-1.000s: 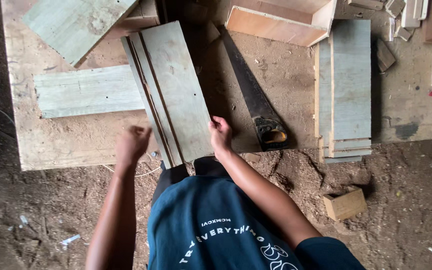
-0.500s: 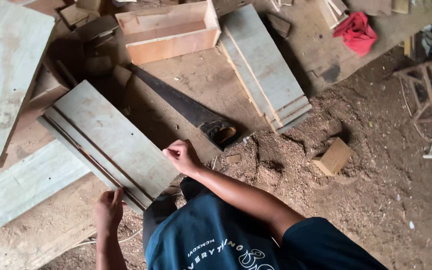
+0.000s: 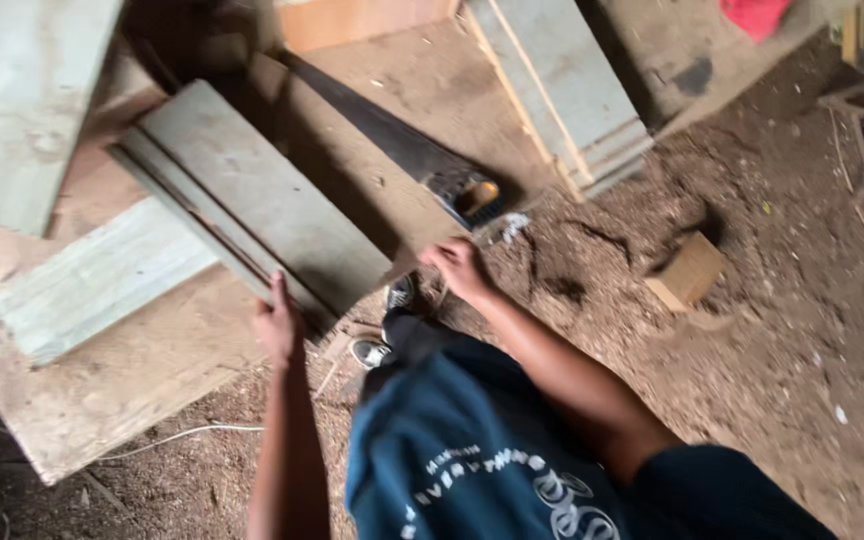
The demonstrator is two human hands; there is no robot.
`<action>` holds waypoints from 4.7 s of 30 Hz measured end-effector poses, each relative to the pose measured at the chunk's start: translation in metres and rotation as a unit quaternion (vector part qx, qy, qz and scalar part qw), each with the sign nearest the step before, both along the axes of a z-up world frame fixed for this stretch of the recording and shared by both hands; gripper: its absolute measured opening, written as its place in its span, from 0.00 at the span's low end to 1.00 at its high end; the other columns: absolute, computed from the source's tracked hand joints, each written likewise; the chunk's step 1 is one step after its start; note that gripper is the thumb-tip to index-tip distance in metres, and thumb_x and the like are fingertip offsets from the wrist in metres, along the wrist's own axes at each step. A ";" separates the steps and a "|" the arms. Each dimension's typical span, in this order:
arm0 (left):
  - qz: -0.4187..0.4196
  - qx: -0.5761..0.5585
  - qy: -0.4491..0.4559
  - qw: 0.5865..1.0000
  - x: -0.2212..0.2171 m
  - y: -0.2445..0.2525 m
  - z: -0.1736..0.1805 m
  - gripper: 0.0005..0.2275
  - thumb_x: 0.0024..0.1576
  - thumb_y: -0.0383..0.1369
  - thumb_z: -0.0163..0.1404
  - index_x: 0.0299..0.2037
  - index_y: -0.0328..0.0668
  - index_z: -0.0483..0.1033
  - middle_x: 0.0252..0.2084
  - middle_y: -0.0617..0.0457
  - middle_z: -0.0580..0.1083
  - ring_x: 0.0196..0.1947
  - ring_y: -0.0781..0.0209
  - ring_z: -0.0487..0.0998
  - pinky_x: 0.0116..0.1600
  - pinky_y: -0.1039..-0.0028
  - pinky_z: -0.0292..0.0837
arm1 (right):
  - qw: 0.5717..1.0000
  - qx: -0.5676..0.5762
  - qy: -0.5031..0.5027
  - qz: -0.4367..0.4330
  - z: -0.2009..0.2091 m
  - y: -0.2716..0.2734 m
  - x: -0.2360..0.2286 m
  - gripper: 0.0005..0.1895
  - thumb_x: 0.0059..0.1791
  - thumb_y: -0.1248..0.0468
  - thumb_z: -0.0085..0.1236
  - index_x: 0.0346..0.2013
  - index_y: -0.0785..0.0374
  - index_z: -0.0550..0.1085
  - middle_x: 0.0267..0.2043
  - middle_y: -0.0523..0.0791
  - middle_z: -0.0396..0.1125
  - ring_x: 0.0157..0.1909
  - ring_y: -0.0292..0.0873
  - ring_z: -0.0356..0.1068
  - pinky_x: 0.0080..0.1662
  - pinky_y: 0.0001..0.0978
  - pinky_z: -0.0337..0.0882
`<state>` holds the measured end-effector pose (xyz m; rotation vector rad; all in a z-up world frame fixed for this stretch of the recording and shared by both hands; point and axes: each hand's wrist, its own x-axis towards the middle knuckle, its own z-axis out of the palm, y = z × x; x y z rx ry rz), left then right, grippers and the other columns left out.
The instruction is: The person selects a wooden plank from a pile, positions it on a workbench, and uses a hand saw to cut the plank. The person holds the plank steady with one hand while sawing with the other.
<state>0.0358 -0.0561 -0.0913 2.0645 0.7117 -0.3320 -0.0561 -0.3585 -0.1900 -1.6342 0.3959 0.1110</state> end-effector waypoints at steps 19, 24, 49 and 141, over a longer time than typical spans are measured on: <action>-0.129 0.098 -0.059 0.985 -0.056 0.007 0.051 0.26 0.65 0.54 0.44 0.15 0.54 0.64 0.09 0.60 0.59 0.06 0.70 0.53 0.14 0.69 0.40 | 0.857 -0.467 0.110 0.188 0.046 -0.062 0.013 0.36 0.44 0.73 0.60 0.67 0.66 0.60 0.70 0.54 0.51 0.70 0.55 0.51 0.66 0.50 0.52; -0.109 0.097 -0.008 0.989 -0.089 -0.028 0.040 0.27 0.65 0.54 0.47 0.14 0.52 0.64 0.10 0.61 0.61 0.07 0.72 0.56 0.14 0.72 0.46 | 0.815 -0.503 0.114 0.266 0.030 -0.088 0.028 0.33 0.43 0.65 0.62 0.61 0.69 0.64 0.63 0.56 0.60 0.66 0.54 0.54 0.65 0.46 0.52; 0.083 0.104 -0.031 0.991 -0.147 -0.201 0.026 0.21 0.66 0.50 0.47 0.39 0.39 0.82 0.18 0.58 0.69 0.18 0.71 0.64 0.23 0.72 0.56 | 0.873 -0.374 -0.046 0.309 -0.033 -0.174 0.015 0.29 0.42 0.69 0.62 0.57 0.66 0.66 0.61 0.53 0.61 0.65 0.58 0.56 0.64 0.50 0.57; -0.048 0.052 -0.334 0.940 -0.063 -0.425 -0.077 0.06 0.72 0.19 0.41 0.47 0.30 0.73 0.45 0.38 0.78 0.43 0.53 0.81 0.51 0.63 0.85 | 0.958 -0.115 0.261 0.003 -0.149 -0.536 0.113 0.31 0.60 0.38 0.40 0.35 0.64 0.69 0.29 0.47 0.60 0.31 0.47 0.60 0.39 0.47 0.62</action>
